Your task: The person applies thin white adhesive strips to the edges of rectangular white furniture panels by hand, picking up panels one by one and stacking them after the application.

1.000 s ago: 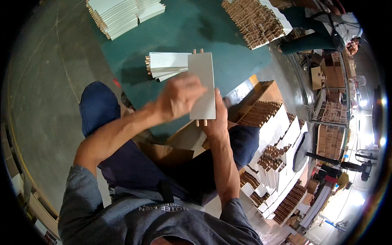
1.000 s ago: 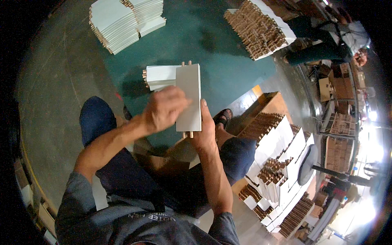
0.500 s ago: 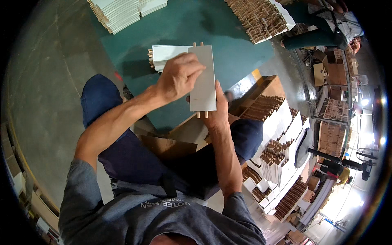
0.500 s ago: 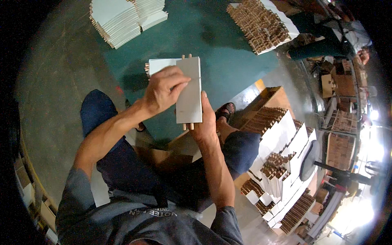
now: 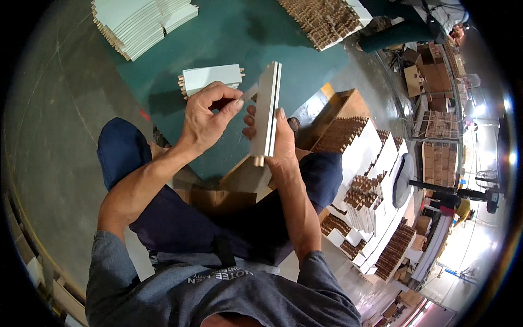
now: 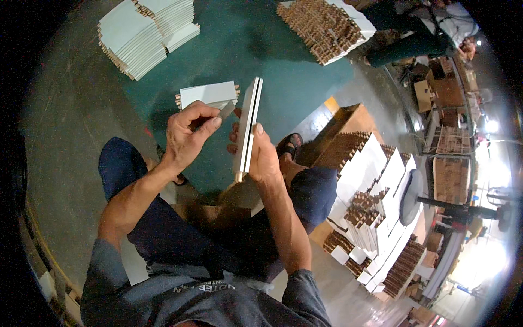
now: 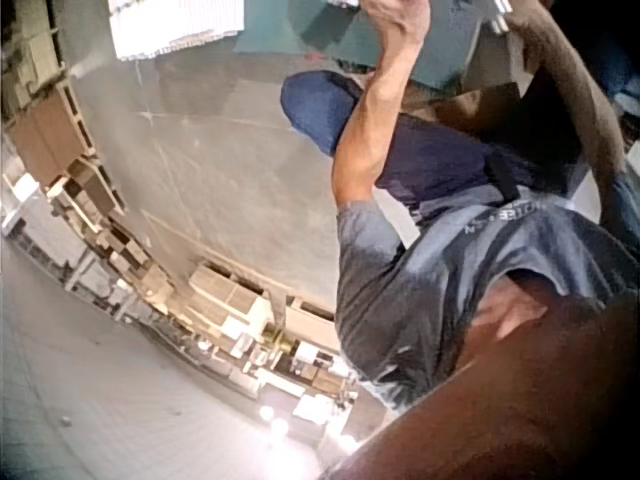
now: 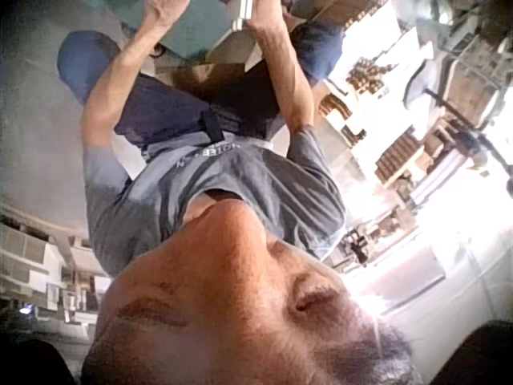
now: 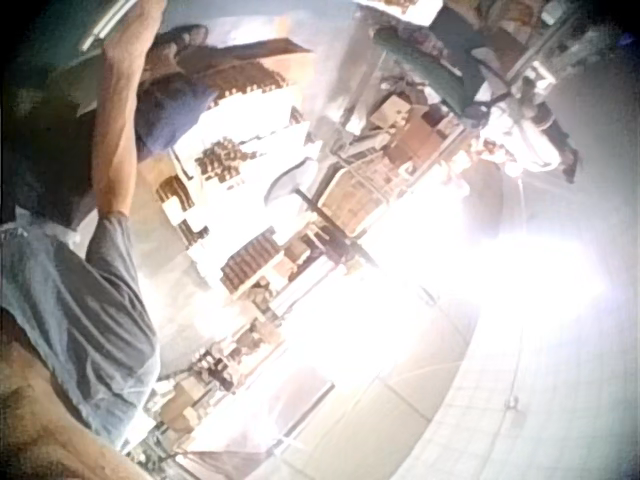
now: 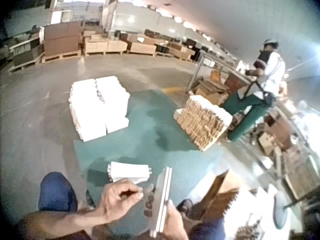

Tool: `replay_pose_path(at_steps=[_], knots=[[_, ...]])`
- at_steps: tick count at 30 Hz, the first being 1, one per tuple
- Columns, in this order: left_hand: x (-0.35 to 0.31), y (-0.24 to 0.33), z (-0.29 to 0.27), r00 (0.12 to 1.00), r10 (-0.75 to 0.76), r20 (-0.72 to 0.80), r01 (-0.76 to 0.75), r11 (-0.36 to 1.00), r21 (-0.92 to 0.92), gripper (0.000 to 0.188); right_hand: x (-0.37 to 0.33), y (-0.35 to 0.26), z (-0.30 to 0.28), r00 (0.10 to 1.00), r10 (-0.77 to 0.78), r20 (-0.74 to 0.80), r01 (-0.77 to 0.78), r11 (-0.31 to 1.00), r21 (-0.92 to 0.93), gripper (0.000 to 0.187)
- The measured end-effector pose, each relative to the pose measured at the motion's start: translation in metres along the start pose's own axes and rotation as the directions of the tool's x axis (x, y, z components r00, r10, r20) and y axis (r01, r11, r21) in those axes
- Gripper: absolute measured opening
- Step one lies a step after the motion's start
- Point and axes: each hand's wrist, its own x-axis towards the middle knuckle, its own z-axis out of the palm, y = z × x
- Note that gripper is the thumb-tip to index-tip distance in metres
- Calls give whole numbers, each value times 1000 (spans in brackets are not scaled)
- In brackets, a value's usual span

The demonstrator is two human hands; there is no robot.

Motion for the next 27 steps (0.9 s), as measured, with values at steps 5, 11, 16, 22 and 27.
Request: replay_pose_path(at_steps=[5,11,16,22,27], knots=[[-1,3,0,994,-98,38,100,994,-50,11,2,2,2,987,88,-134,-112,978,-178,60],[2,-6,-2,997,-77,24,76,997,5,14,0,10,29,975,47,-216,-65,995,-76,58],[2,-13,-2,999,-9,38,2,986,165,14,-6,3,26,986,127,-107,-142,978,-151,58],[21,-22,0,981,189,-45,-166,938,304,10,-9,4,35,977,175,-120,-193,969,-154,54],[-13,-8,25,922,347,169,-384,869,311,7,-4,2,11,951,156,-267,-185,978,-90,50]])
